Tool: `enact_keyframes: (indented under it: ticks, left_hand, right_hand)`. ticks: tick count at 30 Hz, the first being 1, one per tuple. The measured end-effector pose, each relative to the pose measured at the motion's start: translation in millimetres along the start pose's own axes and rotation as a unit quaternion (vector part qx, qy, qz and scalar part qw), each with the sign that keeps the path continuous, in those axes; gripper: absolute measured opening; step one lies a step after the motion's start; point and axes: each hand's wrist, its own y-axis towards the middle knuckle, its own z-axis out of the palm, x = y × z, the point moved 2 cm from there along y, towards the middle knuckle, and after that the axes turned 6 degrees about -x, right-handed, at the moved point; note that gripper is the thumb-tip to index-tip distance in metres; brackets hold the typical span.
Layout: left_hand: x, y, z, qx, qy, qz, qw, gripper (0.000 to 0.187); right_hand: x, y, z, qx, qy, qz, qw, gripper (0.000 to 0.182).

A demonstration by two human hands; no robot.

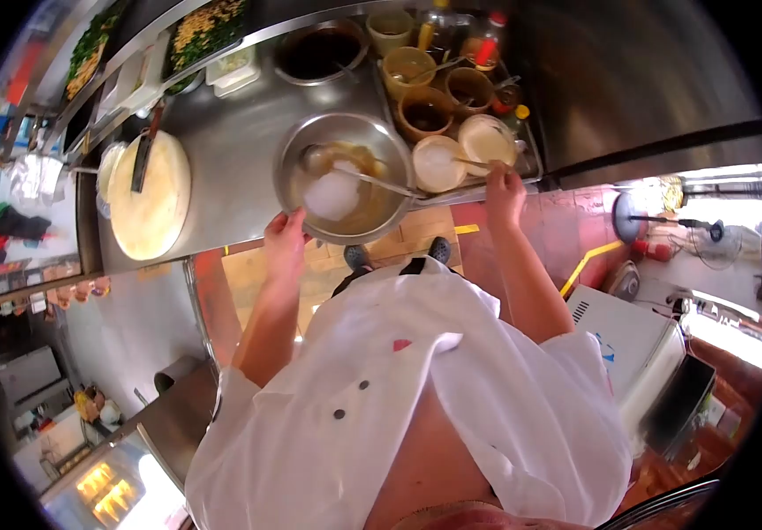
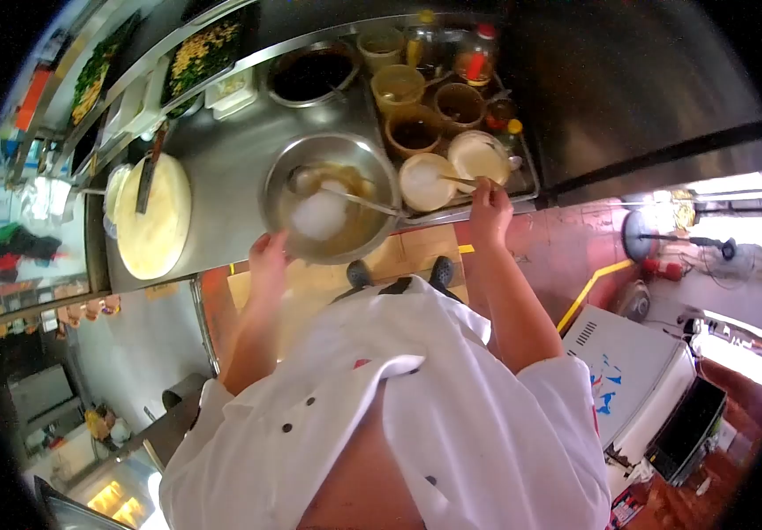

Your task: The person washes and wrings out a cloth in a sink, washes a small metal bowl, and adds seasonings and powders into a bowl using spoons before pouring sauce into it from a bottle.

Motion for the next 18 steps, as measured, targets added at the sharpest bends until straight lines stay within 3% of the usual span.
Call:
enact_keyframes:
  ticks: [2,6,11,13,14,17,18]
  left_hand:
    - [-3.1,-1.9,3.6,-0.006,0.015,0.01,1.0,0.025]
    - [-1.0,2.5,9.7,0.029,-0.018,0.012,0.999,0.027]
    - [-6.4,-0.4,10.7,0.024,-0.018,0.017,0.999,0.027]
    - [-4.3,-2.4,4.7,0.014,-0.022,0.019,0.999,0.027]
    - [-5.1,-4.0,3.1,0.005,-0.022,0.019,1.0,0.026]
    - [2.1,1.7,-4.6,0.001,-0.026,0.017,1.0,0.023]
    - [6.1,5.2,-7.9,0.002,-0.029,0.017,0.999,0.021]
  right_hand:
    - [39.1,-21.1,10.8,0.04,0.0,-0.015,0.999,0.024]
    - [87.2,-76.7,48.5,0.199,-0.042,-0.168,0.965,0.023]
    - [77.4,-50.5,21.7,0.128,-0.035,-0.174,0.976,0.024]
    - [81.2,-38.1,3.4,0.061,-0.096,-0.159,0.981,0.023]
    - [66.0,-25.2,-2.2,0.029,-0.136,-0.211,0.968,0.021]
    - [15.3,-1.7,1.0,0.036,-0.176,-0.274,0.945,0.019]
    - [6.0,-0.1,5.9,0.049,-0.209,-0.224,0.951,0.019]
